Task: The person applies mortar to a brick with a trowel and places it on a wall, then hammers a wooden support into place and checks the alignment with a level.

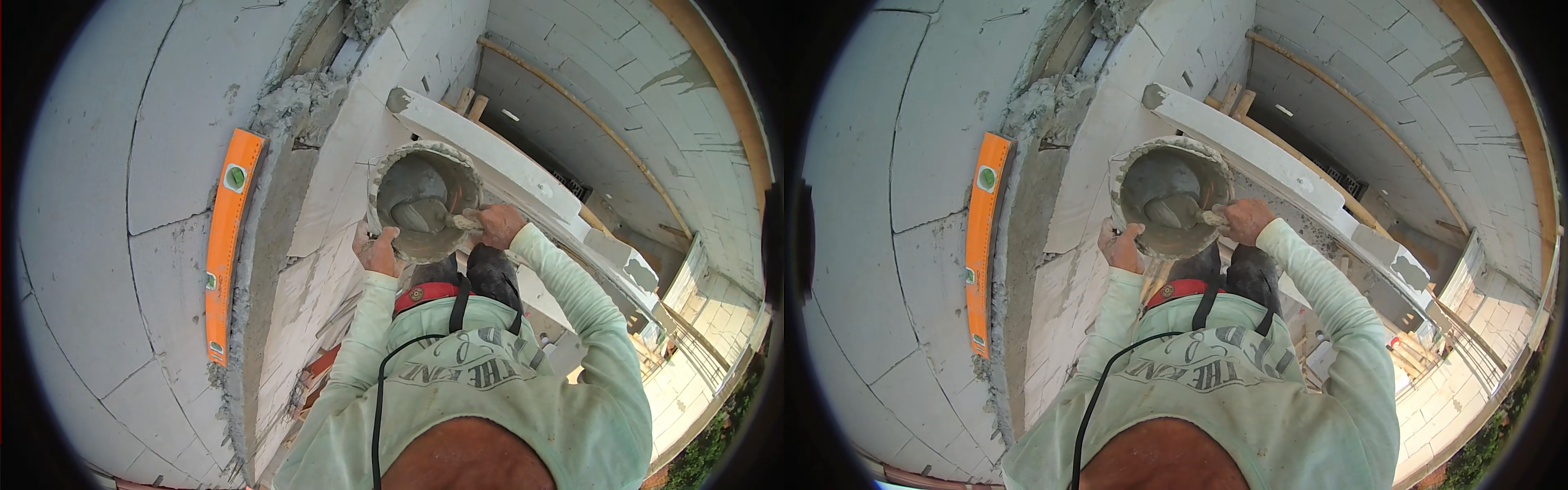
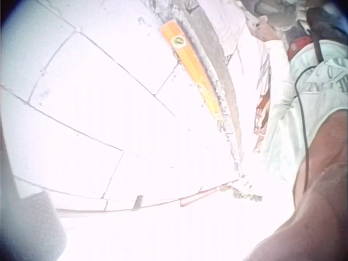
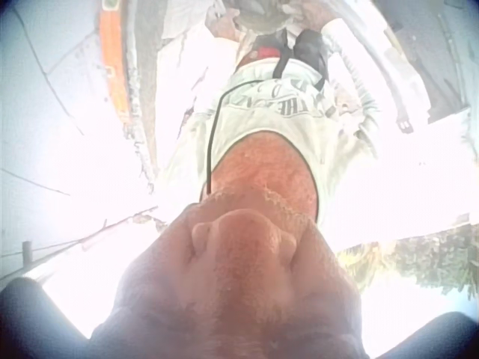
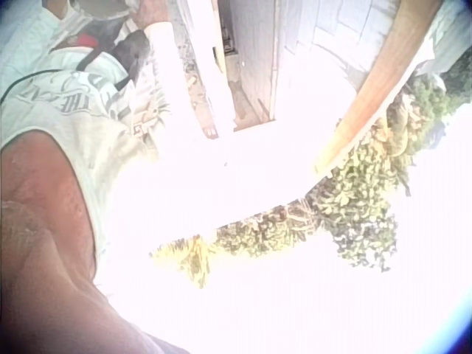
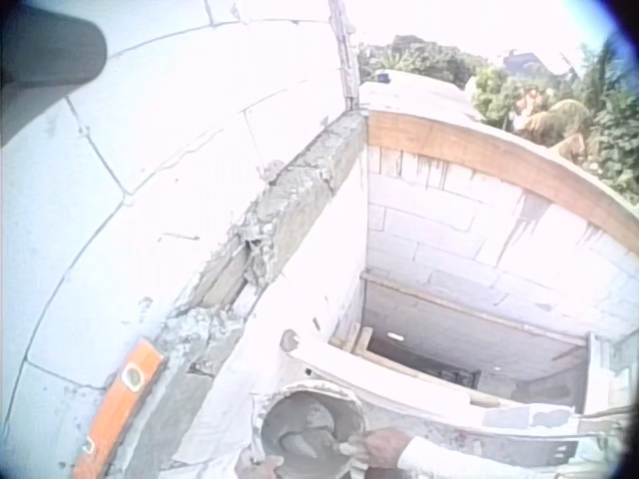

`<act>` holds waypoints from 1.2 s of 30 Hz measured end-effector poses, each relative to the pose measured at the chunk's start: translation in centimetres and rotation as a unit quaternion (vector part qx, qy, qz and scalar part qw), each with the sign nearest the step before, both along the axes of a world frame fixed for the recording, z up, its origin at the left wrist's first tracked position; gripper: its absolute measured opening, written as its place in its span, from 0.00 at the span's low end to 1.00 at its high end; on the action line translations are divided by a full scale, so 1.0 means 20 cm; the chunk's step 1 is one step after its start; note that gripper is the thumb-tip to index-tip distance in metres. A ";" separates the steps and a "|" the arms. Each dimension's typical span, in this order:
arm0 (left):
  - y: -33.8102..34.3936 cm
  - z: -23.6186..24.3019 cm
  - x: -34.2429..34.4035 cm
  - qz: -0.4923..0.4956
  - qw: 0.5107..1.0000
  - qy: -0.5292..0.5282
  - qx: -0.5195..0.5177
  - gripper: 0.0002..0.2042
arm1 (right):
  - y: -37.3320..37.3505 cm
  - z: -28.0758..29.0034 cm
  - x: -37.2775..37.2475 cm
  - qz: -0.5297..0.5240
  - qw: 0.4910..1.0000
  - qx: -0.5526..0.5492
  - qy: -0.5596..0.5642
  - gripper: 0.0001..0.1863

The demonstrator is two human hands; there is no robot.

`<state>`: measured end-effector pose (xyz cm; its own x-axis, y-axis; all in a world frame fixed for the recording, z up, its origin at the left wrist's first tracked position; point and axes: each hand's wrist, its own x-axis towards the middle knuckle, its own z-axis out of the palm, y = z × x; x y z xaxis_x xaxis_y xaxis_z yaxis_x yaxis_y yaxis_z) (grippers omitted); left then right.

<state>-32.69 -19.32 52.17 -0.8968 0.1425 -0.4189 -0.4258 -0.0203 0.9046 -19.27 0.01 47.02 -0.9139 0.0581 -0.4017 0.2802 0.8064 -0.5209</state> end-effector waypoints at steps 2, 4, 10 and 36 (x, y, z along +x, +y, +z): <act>-0.01 0.01 0.00 -0.010 1.000 -0.008 -0.017 0.10 | 0.01 -0.02 0.00 0.005 1.000 -0.014 -0.015 0.23; -0.02 0.01 -0.01 -0.022 0.999 -0.017 -0.033 0.10 | 0.02 -0.08 0.01 -0.020 0.998 -0.066 -0.008 0.26; -0.09 -0.08 -0.05 -0.015 0.997 -0.065 0.027 0.08 | 0.08 -0.01 0.08 -0.096 0.976 -0.196 0.021 0.26; -0.50 -0.34 -0.08 0.201 0.974 -0.102 0.022 0.10 | 0.42 -0.27 -0.37 -0.189 0.963 0.193 -0.002 0.29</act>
